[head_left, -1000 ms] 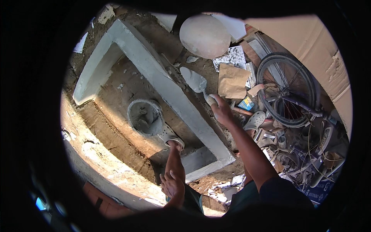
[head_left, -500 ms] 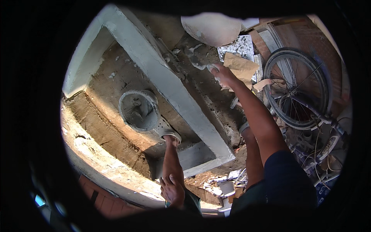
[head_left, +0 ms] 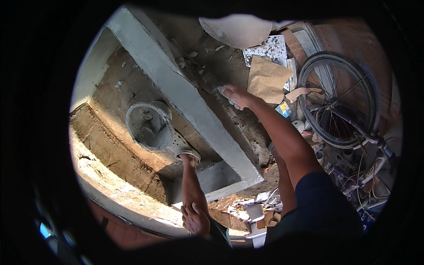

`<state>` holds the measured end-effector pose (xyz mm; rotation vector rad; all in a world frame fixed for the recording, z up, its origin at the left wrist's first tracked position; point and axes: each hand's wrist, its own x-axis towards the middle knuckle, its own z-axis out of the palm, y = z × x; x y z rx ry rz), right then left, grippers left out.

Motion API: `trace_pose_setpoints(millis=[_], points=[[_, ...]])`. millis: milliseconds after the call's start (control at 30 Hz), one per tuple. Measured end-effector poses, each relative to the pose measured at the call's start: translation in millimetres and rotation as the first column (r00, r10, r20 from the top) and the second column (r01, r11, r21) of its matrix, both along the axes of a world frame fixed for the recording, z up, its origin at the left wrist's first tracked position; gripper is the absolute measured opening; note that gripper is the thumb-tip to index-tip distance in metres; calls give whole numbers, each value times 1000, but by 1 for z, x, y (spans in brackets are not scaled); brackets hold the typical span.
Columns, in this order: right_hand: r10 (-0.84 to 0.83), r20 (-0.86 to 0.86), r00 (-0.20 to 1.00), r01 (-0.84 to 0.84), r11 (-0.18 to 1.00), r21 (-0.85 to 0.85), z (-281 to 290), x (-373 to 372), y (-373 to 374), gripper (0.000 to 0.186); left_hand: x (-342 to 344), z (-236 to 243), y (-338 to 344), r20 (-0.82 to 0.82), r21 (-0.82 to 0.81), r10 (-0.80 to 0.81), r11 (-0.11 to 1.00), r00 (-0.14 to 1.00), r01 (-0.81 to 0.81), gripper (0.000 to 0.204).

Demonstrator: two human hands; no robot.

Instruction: The person scoops cement from a bucket with a trowel and applies it to a concrete structure, smoothing the surface repeatedly. The person works on different sections of the structure, adding and leveling cement along edges and flat areas.

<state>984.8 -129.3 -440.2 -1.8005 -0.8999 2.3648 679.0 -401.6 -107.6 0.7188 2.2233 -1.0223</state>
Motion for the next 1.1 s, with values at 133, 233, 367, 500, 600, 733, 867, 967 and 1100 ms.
trace_pose_setpoints(millis=[133,233,367,500,600,733,867,967,1100], points=[[38,84,996,-34,998,-53,51,32,-40,58,3,1,6,16,22,22,1000,1000,-22,60],[-82,65,994,80,996,35,54,35,-21,55,6,2,4,14,17,26,1000,1000,-26,61],[75,327,942,-224,867,445,-3,24,64,65,8,-2,-8,-2,22,15,1000,1000,-15,61],[355,391,849,-506,760,408,-28,14,73,58,9,-7,-21,-22,50,20,999,1000,-19,62],[376,339,862,-481,818,316,-15,18,28,55,12,-9,-26,-8,57,14,998,1000,-14,62],[392,294,872,-469,842,266,7,28,-21,53,19,-8,-28,-18,87,-37,995,999,38,61],[343,190,920,-366,925,100,24,45,-70,53,23,-6,-28,-40,81,-56,995,998,59,60],[174,110,979,-167,983,-70,34,68,-106,54,27,-8,-31,-57,66,-59,996,997,62,59],[-100,-27,995,93,978,-187,18,52,-107,53,35,-14,-45,-74,84,-77,993,994,83,60]])
